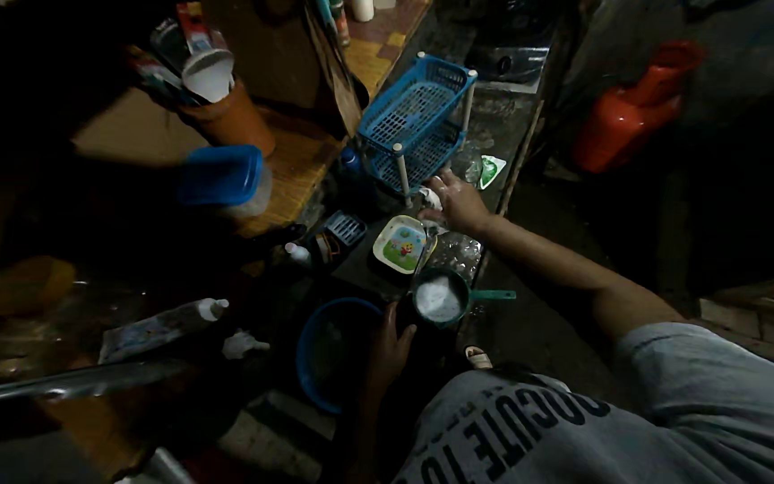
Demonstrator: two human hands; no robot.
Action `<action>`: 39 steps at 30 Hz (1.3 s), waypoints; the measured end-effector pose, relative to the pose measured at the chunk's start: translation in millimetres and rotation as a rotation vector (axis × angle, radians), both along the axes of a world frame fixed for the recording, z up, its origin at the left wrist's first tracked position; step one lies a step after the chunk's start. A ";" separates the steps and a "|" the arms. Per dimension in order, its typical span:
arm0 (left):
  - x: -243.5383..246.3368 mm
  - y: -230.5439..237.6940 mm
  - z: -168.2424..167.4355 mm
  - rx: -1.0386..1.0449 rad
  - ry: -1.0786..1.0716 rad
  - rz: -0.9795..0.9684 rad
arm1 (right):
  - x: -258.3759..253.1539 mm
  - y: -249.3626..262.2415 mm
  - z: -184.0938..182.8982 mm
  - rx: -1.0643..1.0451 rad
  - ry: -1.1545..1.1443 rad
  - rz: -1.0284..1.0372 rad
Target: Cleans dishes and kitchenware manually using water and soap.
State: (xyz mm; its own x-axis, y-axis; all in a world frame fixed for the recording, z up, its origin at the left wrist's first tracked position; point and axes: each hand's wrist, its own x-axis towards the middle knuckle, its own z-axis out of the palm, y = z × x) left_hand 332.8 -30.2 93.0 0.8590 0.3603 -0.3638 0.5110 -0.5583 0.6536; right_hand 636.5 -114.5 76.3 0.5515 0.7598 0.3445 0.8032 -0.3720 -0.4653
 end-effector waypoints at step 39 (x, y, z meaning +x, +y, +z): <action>49.9 -10.7 -71.4 -0.452 0.151 0.423 | -151.1 27.3 -83.9 0.199 1.418 -0.257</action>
State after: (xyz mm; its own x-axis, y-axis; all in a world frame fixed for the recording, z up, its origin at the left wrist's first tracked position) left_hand 382.7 -40.9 21.6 0.6036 0.4399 -0.6650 0.7317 0.0258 0.6812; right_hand 485.4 -87.2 -7.6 0.6222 0.5951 -0.5087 -0.4435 -0.2675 -0.8554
